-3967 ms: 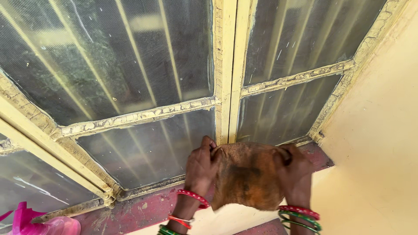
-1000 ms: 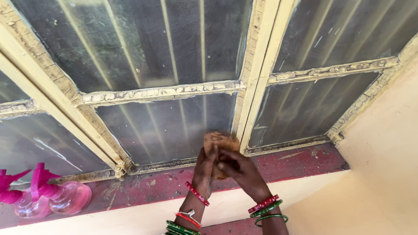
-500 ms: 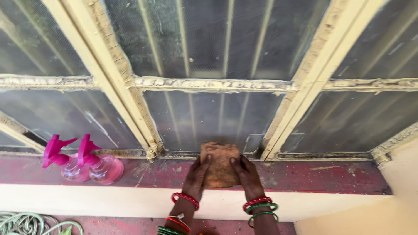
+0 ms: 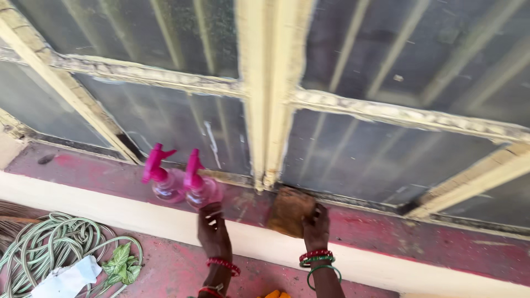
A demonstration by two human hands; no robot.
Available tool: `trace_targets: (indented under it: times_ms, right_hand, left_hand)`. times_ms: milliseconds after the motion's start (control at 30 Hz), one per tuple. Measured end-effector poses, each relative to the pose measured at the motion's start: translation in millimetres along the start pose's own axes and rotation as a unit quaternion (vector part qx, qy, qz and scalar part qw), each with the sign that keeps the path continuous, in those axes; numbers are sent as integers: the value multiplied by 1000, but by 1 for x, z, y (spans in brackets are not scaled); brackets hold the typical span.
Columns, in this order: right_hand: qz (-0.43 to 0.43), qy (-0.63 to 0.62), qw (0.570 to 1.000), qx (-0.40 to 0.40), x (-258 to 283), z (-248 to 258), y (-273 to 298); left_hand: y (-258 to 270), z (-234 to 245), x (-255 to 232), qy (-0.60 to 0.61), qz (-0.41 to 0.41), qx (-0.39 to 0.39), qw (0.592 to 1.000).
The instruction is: The person cleans window frames and glass panes using a cloth and liquid from spray bottles.
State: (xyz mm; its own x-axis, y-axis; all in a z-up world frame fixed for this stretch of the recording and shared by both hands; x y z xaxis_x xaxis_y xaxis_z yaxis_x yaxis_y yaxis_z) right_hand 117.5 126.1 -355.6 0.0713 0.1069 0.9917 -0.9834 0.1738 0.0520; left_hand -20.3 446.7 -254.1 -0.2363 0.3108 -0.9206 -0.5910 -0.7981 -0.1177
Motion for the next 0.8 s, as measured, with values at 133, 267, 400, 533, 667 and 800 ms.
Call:
trace_targets:
  times_ms: [133,267,400,533,667,800]
  right_hand:
    - [-27,162,977,-134,53,-1,32]
    - [76,190,955,-214,158,-16,63]
    - [303,169,917,-197,230,-51,89]
    - [314,106,928,-171,248,-82,104]
    - [323,54,929,-173,250,-104,113]
    - [311,56,931,-183,254,-117,115]
  left_hand:
    - [-27,59,-67,-70,-101,-71,990]
    - [-70,53,-55,-36,-132,6,991]
    - [-94,40,-15,-72,-122,76,987]
    - [-107,33,-23,12,-192,160,968]
    - [-113,35,-29,-20,-222,174,959]
    - [-106,52,-7,-75,-197,148,966]
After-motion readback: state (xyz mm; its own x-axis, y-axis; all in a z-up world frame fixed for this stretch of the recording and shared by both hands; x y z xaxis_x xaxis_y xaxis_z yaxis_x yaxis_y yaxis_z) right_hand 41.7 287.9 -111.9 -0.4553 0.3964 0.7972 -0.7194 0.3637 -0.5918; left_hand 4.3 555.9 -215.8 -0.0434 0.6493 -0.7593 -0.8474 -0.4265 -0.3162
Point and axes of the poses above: each hand's wrist, its own y-axis away from the middle knuckle, its own z-axis out of the back of the hand, x = y × z, the point moved 7 cm from there along -y, towards the middle knuckle, and after that the axes turned 15 degrees about -y, right-handed, at the moved point
